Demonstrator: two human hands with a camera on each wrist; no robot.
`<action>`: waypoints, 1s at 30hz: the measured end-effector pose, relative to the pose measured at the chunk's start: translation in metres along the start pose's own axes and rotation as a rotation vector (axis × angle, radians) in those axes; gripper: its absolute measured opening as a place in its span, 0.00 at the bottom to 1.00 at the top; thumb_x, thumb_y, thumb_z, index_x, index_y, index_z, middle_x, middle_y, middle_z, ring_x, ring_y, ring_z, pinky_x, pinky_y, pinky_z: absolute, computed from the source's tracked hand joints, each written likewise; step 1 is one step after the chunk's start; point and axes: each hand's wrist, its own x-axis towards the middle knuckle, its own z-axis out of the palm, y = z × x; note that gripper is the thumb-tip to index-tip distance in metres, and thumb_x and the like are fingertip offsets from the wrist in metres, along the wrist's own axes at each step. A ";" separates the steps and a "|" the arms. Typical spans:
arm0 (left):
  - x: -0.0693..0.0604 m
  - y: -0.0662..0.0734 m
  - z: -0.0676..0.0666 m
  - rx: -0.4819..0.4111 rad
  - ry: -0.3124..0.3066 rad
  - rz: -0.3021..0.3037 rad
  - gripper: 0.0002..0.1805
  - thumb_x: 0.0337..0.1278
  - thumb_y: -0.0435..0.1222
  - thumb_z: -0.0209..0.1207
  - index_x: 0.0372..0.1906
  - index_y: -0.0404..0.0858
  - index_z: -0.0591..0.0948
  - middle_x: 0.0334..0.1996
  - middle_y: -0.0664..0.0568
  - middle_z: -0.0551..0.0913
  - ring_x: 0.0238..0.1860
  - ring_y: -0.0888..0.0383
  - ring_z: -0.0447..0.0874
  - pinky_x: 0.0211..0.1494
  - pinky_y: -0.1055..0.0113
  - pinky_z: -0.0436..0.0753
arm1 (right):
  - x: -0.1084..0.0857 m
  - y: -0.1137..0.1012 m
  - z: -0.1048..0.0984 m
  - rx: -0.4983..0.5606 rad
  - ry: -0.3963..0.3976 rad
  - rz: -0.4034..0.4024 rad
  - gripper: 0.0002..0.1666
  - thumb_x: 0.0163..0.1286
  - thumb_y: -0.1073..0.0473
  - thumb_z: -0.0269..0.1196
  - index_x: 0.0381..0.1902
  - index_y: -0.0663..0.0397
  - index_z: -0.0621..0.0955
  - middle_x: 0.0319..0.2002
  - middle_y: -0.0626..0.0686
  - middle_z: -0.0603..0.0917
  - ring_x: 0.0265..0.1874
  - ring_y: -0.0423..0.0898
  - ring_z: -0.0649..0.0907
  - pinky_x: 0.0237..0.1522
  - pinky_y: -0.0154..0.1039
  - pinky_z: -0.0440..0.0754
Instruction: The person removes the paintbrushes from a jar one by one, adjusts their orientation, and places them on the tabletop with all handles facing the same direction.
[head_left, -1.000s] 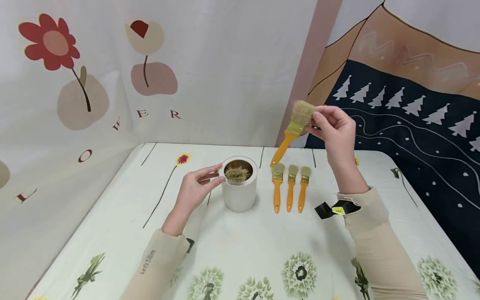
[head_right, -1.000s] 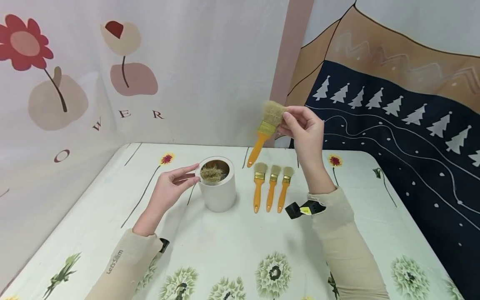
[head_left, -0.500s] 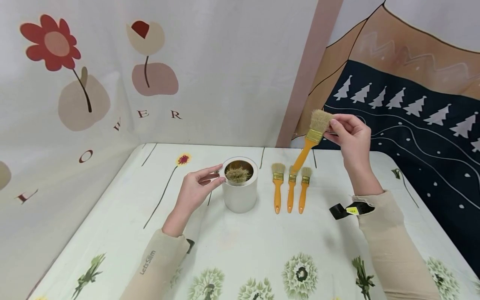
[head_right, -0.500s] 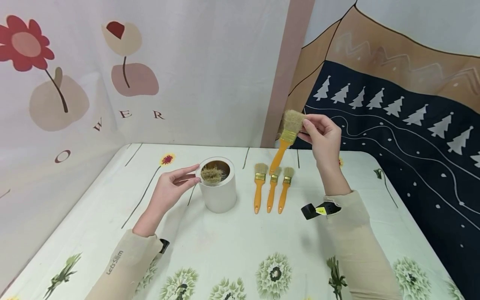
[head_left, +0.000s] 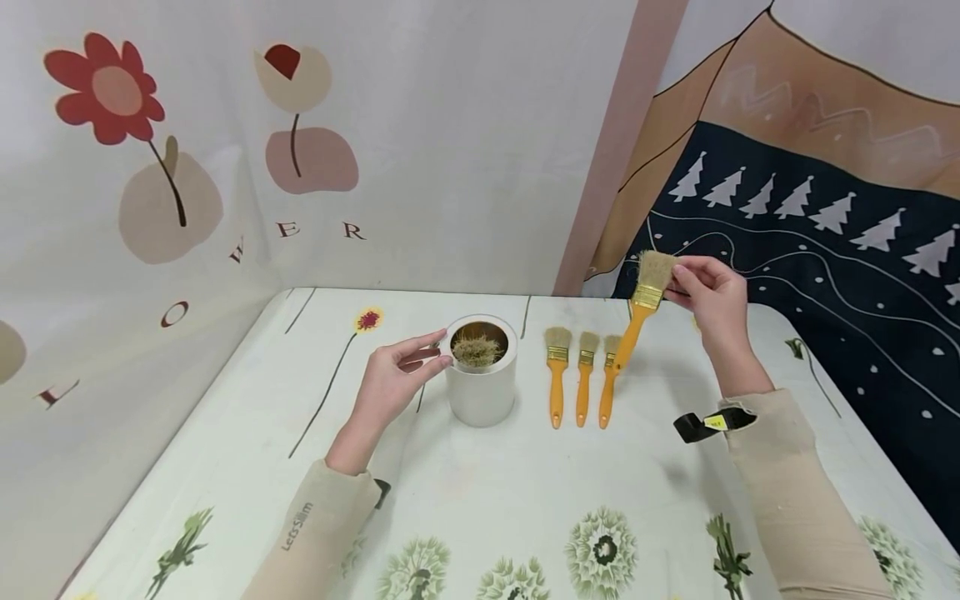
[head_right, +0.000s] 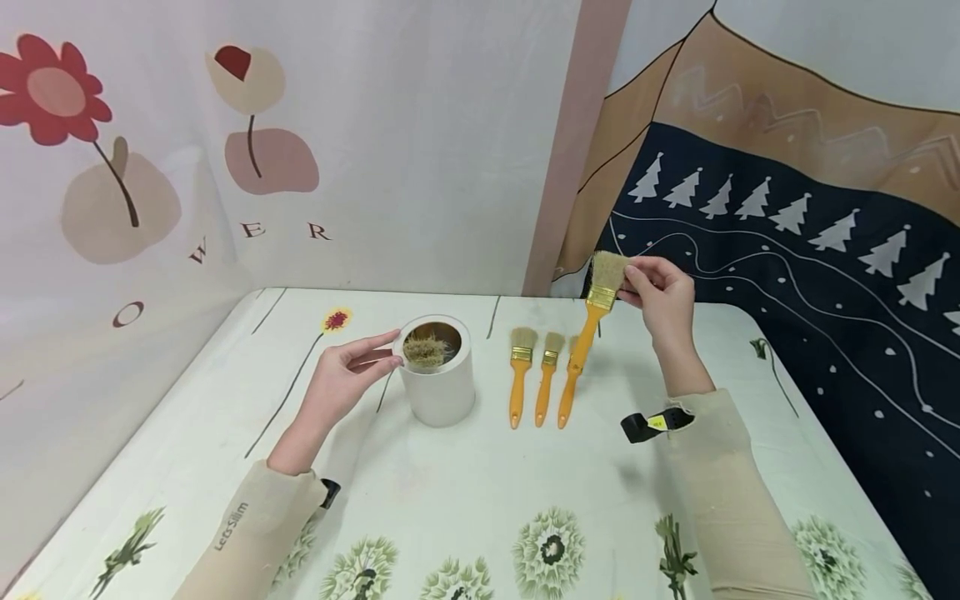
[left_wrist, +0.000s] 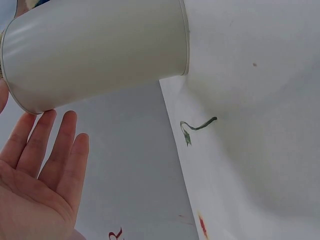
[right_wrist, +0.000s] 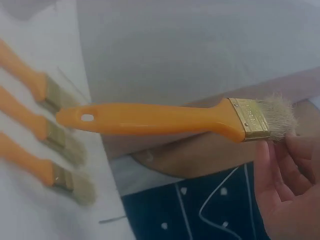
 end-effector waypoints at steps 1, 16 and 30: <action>0.000 0.000 0.000 -0.001 0.001 0.000 0.23 0.58 0.44 0.70 0.59 0.46 0.84 0.57 0.46 0.85 0.57 0.50 0.86 0.63 0.58 0.84 | 0.000 0.003 -0.001 -0.018 0.001 0.014 0.04 0.71 0.59 0.64 0.41 0.43 0.84 0.32 0.34 0.85 0.30 0.30 0.85 0.36 0.22 0.86; 0.000 -0.001 0.001 0.000 0.007 -0.006 0.23 0.57 0.44 0.70 0.59 0.47 0.84 0.55 0.46 0.86 0.56 0.50 0.86 0.62 0.58 0.84 | 0.005 0.048 -0.019 -0.060 -0.072 0.202 0.05 0.75 0.57 0.59 0.39 0.39 0.80 0.29 0.34 0.83 0.27 0.28 0.84 0.34 0.21 0.85; -0.001 0.000 0.000 -0.005 0.004 -0.008 0.24 0.58 0.44 0.69 0.60 0.46 0.83 0.56 0.45 0.86 0.57 0.50 0.86 0.63 0.58 0.84 | 0.008 0.082 -0.022 -0.133 -0.114 0.310 0.05 0.77 0.60 0.56 0.40 0.43 0.78 0.25 0.31 0.81 0.25 0.28 0.82 0.34 0.22 0.86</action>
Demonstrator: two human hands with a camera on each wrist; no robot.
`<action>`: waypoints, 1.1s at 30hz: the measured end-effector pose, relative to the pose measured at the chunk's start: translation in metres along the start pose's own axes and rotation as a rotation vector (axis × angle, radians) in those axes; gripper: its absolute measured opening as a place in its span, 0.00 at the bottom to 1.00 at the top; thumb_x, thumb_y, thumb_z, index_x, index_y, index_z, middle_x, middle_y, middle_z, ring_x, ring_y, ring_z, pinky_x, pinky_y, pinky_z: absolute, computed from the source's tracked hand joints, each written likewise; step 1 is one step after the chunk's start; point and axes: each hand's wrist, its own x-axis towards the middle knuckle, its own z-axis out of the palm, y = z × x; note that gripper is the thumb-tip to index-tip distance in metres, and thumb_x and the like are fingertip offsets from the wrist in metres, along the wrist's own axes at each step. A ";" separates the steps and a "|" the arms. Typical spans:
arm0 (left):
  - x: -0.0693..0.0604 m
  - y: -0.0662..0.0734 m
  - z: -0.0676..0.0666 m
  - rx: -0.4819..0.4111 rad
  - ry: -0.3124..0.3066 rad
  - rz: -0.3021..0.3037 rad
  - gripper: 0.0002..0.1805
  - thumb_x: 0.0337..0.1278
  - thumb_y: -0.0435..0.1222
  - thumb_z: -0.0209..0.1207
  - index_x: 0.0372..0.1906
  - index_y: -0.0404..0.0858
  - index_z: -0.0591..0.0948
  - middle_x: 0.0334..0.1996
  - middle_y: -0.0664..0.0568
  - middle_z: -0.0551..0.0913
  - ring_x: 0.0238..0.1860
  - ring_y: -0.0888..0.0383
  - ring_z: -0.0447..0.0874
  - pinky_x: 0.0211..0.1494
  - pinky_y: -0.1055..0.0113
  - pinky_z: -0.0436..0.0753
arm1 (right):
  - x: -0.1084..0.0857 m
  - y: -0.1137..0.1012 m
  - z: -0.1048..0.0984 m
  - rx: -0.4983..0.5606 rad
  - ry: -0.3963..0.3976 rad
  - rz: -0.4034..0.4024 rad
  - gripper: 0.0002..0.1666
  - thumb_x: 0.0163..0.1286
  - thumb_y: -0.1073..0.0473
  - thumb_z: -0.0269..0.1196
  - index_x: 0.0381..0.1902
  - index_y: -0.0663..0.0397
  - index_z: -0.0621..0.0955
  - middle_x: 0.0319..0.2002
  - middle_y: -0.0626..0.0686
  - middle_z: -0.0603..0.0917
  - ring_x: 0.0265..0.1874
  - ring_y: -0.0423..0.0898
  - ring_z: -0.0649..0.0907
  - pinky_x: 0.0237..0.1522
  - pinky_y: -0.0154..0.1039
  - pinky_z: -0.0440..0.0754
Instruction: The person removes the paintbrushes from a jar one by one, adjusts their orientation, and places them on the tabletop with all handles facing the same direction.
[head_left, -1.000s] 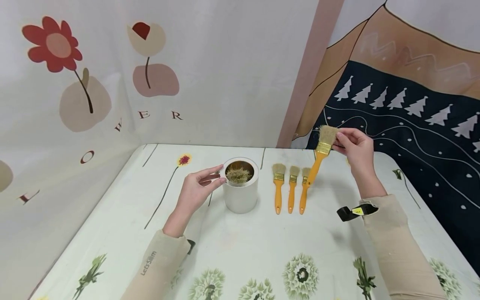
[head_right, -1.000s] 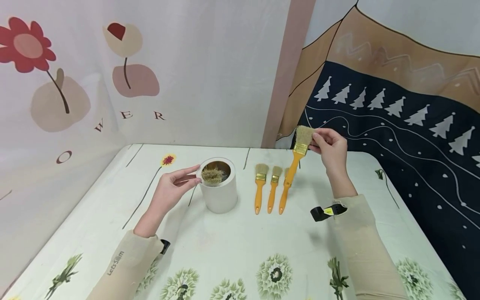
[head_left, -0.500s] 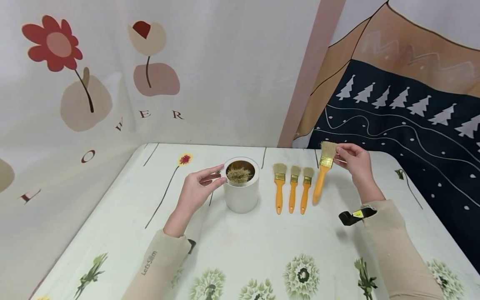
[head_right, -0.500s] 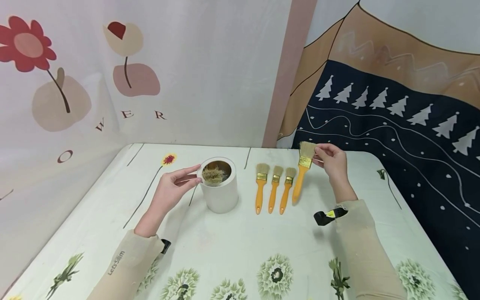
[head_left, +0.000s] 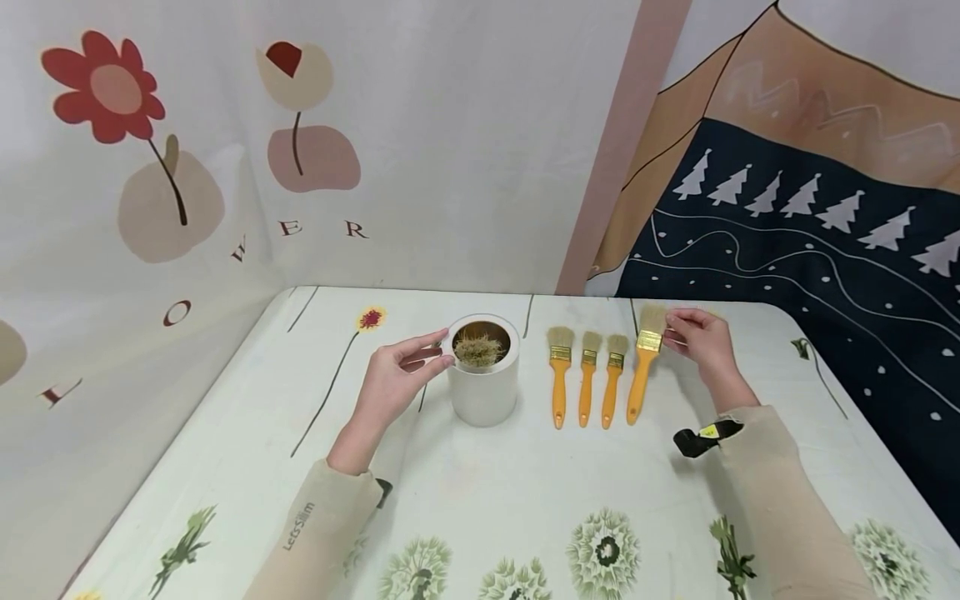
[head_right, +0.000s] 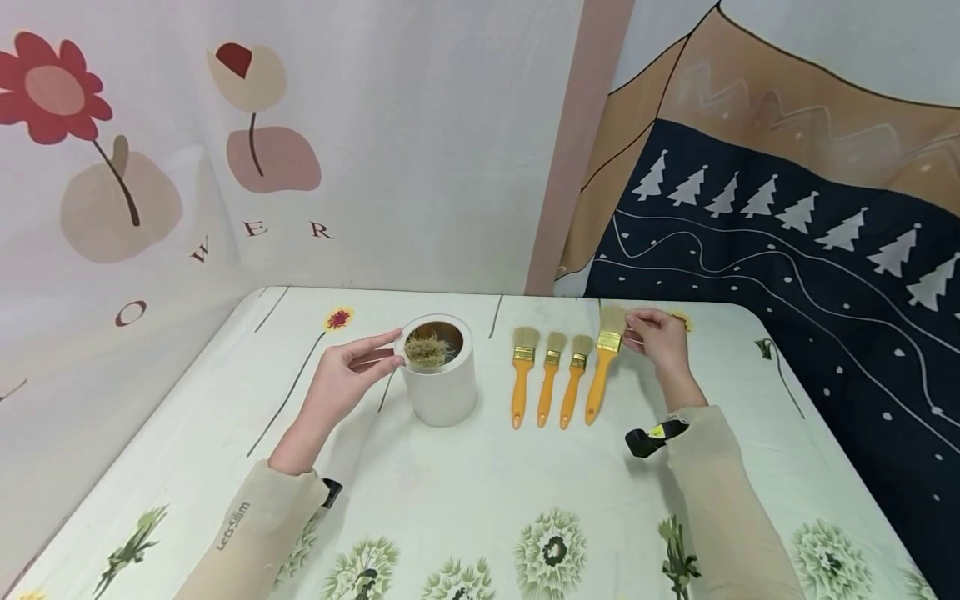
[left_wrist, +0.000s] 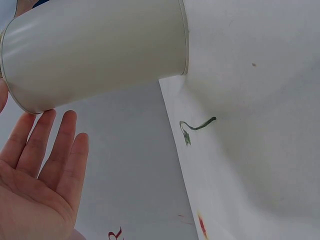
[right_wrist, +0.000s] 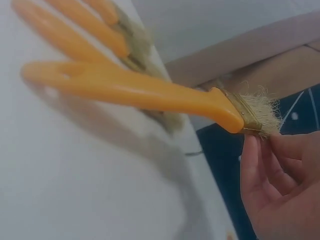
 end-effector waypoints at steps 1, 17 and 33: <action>0.000 0.000 0.000 0.001 0.001 0.000 0.24 0.58 0.44 0.69 0.60 0.46 0.83 0.56 0.45 0.86 0.56 0.50 0.86 0.63 0.58 0.84 | 0.001 0.002 0.000 -0.014 0.002 0.010 0.05 0.77 0.60 0.56 0.40 0.44 0.78 0.25 0.31 0.81 0.25 0.28 0.82 0.34 0.23 0.86; 0.001 0.000 0.001 0.016 -0.004 -0.005 0.24 0.57 0.44 0.70 0.59 0.47 0.84 0.55 0.46 0.86 0.56 0.50 0.86 0.63 0.57 0.84 | 0.018 0.029 0.008 -0.224 0.028 0.142 0.23 0.79 0.58 0.53 0.66 0.63 0.73 0.31 0.40 0.78 0.25 0.28 0.80 0.34 0.23 0.86; 0.001 0.002 0.000 0.011 0.003 -0.007 0.24 0.56 0.43 0.71 0.59 0.47 0.84 0.55 0.47 0.86 0.56 0.51 0.86 0.63 0.57 0.84 | 0.023 0.029 0.015 -0.512 0.088 0.047 0.17 0.76 0.61 0.57 0.56 0.65 0.81 0.51 0.65 0.83 0.23 0.35 0.80 0.25 0.19 0.80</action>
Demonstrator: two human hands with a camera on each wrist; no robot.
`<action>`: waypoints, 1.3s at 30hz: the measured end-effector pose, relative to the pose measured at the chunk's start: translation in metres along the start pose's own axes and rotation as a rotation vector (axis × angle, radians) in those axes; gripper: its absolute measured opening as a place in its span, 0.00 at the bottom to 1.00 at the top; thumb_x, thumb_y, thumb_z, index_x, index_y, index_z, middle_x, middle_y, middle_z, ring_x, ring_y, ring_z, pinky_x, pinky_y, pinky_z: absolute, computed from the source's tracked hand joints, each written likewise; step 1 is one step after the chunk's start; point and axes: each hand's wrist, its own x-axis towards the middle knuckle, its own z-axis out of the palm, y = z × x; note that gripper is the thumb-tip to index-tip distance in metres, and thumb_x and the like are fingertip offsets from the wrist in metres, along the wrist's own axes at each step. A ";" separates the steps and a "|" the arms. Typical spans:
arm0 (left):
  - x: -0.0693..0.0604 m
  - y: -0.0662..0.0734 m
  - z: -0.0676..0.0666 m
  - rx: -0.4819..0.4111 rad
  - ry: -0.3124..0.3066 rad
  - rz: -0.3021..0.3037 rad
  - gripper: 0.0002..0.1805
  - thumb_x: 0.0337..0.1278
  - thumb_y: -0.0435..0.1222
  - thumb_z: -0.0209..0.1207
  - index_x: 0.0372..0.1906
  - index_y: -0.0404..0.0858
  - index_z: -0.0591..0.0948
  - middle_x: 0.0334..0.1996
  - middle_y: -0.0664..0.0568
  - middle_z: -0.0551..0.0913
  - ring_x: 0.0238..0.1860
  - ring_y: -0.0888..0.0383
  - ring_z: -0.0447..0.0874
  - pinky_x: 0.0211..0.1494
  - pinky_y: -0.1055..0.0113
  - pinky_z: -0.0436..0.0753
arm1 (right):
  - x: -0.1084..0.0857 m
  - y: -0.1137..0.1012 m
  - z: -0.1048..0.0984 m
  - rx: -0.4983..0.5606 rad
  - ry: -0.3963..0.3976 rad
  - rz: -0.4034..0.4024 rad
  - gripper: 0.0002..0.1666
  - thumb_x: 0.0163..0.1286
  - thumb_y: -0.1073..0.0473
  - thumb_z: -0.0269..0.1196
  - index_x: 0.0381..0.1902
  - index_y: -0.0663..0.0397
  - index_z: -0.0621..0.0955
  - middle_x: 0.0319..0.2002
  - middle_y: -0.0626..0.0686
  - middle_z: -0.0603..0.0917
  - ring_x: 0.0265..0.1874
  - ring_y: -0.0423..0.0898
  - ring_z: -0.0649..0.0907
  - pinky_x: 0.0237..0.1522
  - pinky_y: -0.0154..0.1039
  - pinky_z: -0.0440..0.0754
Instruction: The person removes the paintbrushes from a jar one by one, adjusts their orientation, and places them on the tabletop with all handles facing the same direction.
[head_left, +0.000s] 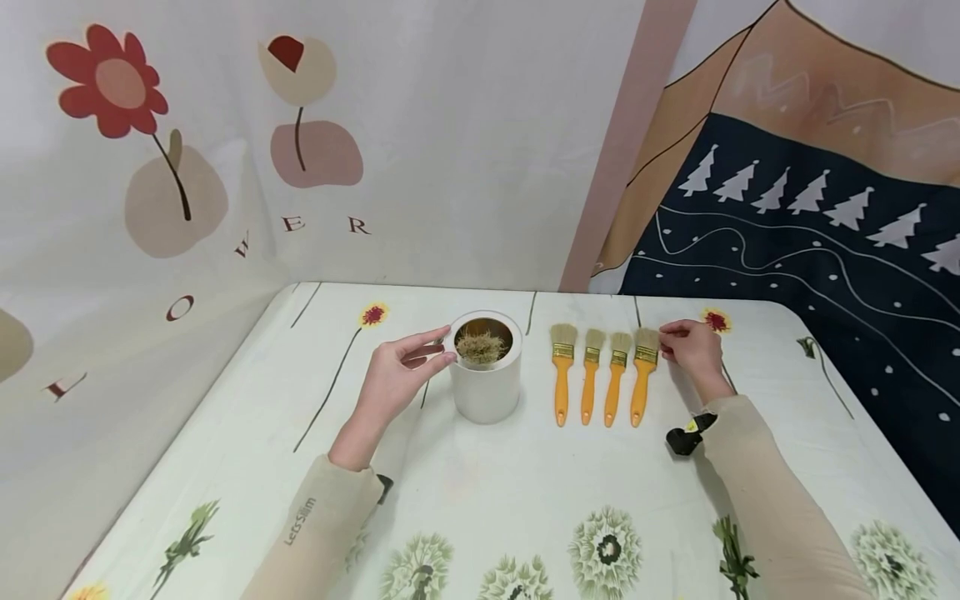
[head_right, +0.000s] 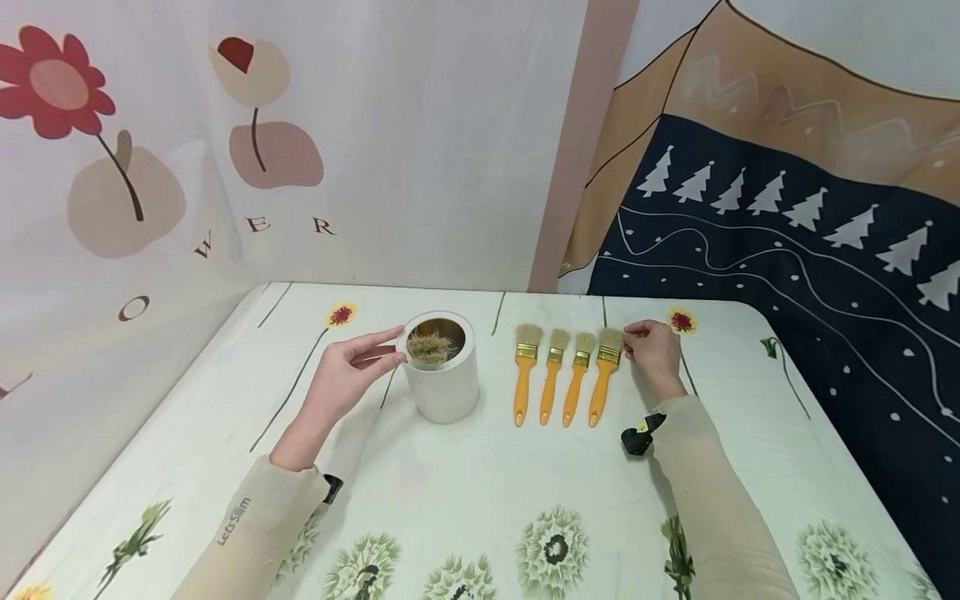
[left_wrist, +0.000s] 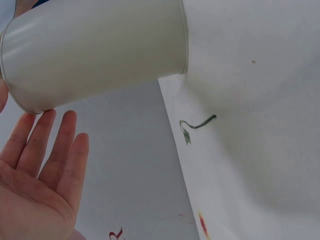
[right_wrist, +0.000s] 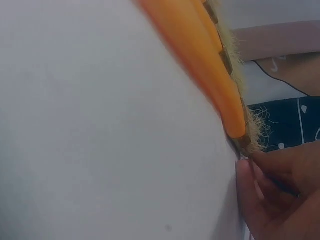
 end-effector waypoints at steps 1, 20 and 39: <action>0.000 0.000 0.000 -0.001 0.000 -0.001 0.23 0.56 0.43 0.71 0.59 0.47 0.84 0.55 0.47 0.86 0.56 0.51 0.86 0.63 0.57 0.84 | -0.001 -0.001 -0.001 -0.005 0.002 -0.003 0.17 0.76 0.61 0.57 0.56 0.65 0.81 0.52 0.66 0.83 0.25 0.36 0.81 0.26 0.18 0.80; 0.001 -0.002 0.000 -0.008 0.002 -0.001 0.23 0.57 0.43 0.70 0.59 0.46 0.84 0.55 0.46 0.86 0.56 0.50 0.86 0.62 0.58 0.84 | -0.017 -0.027 -0.009 0.145 0.070 -0.140 0.15 0.72 0.64 0.61 0.53 0.66 0.82 0.50 0.61 0.83 0.36 0.36 0.80 0.37 0.29 0.88; 0.001 -0.002 0.000 -0.015 -0.005 -0.015 0.23 0.57 0.42 0.70 0.59 0.46 0.84 0.57 0.47 0.86 0.57 0.51 0.86 0.63 0.59 0.84 | -0.048 -0.068 0.013 0.268 0.046 -0.203 0.16 0.73 0.59 0.62 0.54 0.61 0.83 0.51 0.62 0.84 0.34 0.34 0.84 0.41 0.23 0.86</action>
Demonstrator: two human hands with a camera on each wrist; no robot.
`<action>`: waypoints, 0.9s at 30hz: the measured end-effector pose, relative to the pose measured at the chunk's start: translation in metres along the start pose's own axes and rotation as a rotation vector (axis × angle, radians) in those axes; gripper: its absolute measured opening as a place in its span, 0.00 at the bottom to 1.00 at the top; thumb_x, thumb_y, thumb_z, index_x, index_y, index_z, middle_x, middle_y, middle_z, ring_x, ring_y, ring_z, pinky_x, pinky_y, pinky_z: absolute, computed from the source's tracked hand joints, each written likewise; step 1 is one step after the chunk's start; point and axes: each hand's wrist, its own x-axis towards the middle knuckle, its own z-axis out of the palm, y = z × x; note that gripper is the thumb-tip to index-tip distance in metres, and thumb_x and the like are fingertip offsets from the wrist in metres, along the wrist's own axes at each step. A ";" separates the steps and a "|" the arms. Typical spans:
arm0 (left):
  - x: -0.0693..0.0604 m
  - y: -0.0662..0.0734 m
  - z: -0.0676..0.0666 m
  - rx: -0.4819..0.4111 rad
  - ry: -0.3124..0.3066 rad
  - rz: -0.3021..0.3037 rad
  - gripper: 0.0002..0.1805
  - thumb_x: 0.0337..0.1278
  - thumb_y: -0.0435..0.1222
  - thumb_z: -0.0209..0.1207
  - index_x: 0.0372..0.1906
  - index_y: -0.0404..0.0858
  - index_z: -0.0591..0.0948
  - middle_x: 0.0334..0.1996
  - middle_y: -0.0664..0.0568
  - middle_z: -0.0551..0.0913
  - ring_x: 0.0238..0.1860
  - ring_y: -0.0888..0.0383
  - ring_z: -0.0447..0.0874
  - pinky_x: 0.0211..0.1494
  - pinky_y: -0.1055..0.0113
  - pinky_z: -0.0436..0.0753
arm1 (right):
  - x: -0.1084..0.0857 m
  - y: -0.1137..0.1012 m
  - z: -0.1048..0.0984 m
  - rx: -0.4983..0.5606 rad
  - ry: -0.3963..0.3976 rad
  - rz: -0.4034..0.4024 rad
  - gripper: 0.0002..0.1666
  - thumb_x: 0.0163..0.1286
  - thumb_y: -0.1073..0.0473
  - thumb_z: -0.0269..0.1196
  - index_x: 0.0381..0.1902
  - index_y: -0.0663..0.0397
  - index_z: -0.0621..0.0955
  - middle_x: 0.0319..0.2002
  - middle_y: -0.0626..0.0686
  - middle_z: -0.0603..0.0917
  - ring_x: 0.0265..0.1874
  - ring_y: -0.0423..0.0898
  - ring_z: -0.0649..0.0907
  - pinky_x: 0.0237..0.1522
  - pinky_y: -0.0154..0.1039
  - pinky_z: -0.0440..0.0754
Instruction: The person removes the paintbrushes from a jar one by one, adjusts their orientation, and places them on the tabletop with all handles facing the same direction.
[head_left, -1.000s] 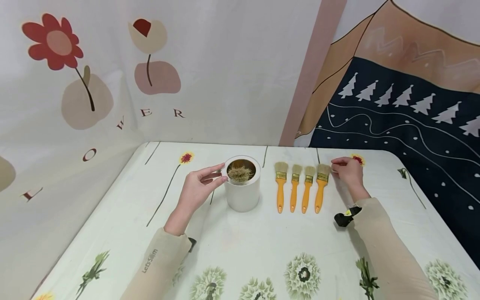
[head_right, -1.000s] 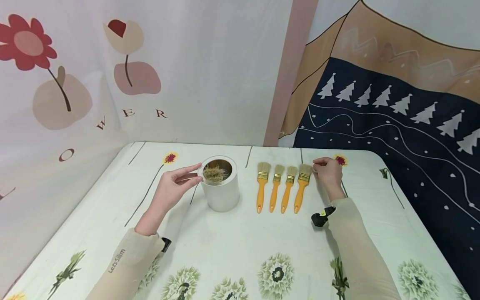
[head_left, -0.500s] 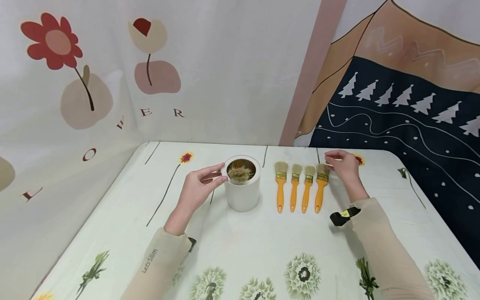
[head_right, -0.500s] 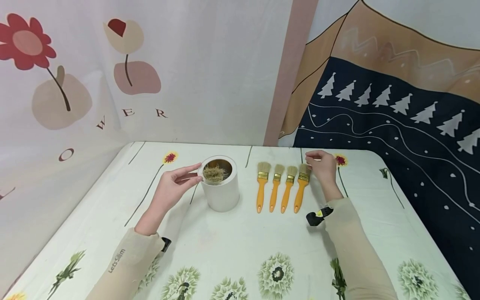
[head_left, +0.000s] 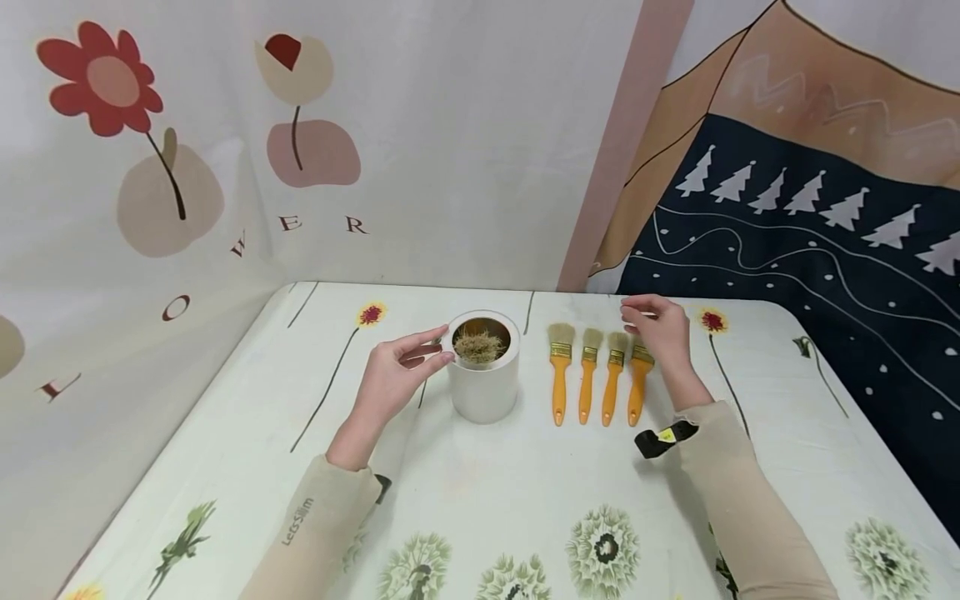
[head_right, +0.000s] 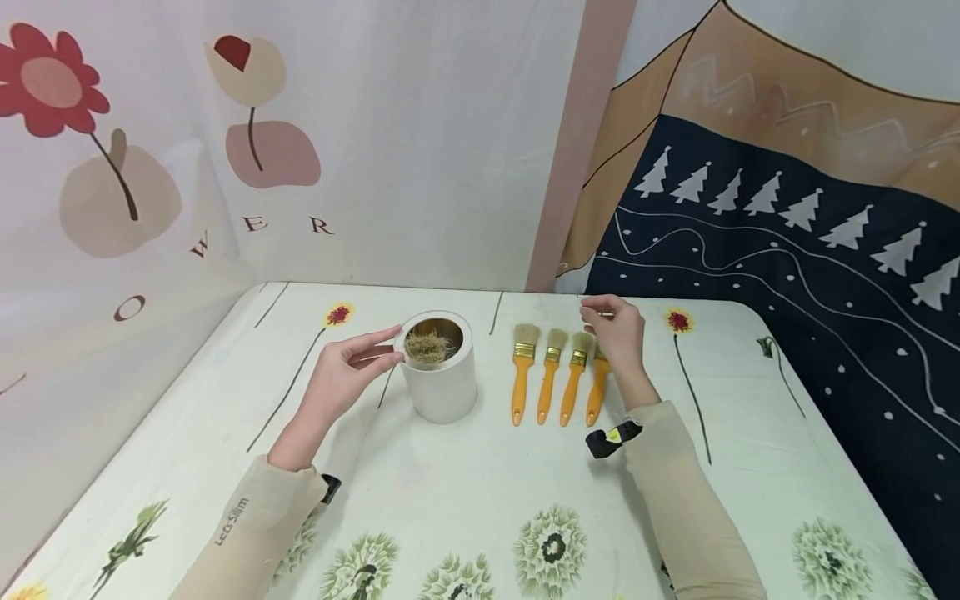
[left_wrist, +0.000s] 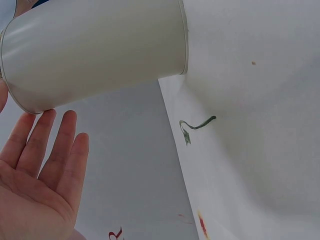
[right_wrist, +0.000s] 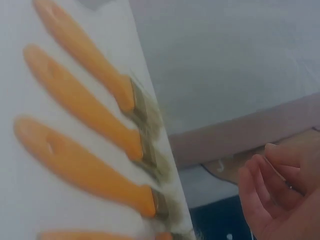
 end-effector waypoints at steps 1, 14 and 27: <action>0.000 0.000 0.000 0.000 -0.001 0.000 0.23 0.57 0.42 0.70 0.59 0.46 0.84 0.57 0.47 0.86 0.57 0.51 0.86 0.63 0.59 0.84 | -0.001 -0.001 0.002 0.013 -0.009 -0.008 0.16 0.73 0.59 0.61 0.54 0.61 0.83 0.51 0.62 0.84 0.35 0.36 0.85 0.40 0.22 0.85; 0.000 0.000 0.000 -0.003 0.001 0.021 0.23 0.57 0.43 0.70 0.59 0.46 0.84 0.57 0.47 0.85 0.57 0.50 0.86 0.63 0.56 0.83 | -0.027 -0.030 0.031 0.109 -0.164 -0.161 0.17 0.73 0.60 0.62 0.54 0.65 0.81 0.52 0.64 0.83 0.36 0.32 0.84 0.42 0.22 0.85; -0.001 -0.001 -0.001 0.006 0.001 0.032 0.23 0.58 0.43 0.69 0.60 0.46 0.83 0.58 0.47 0.85 0.56 0.50 0.86 0.62 0.58 0.84 | -0.056 -0.063 0.058 0.130 -0.313 -0.315 0.14 0.71 0.59 0.65 0.52 0.59 0.84 0.51 0.59 0.86 0.47 0.44 0.83 0.48 0.21 0.80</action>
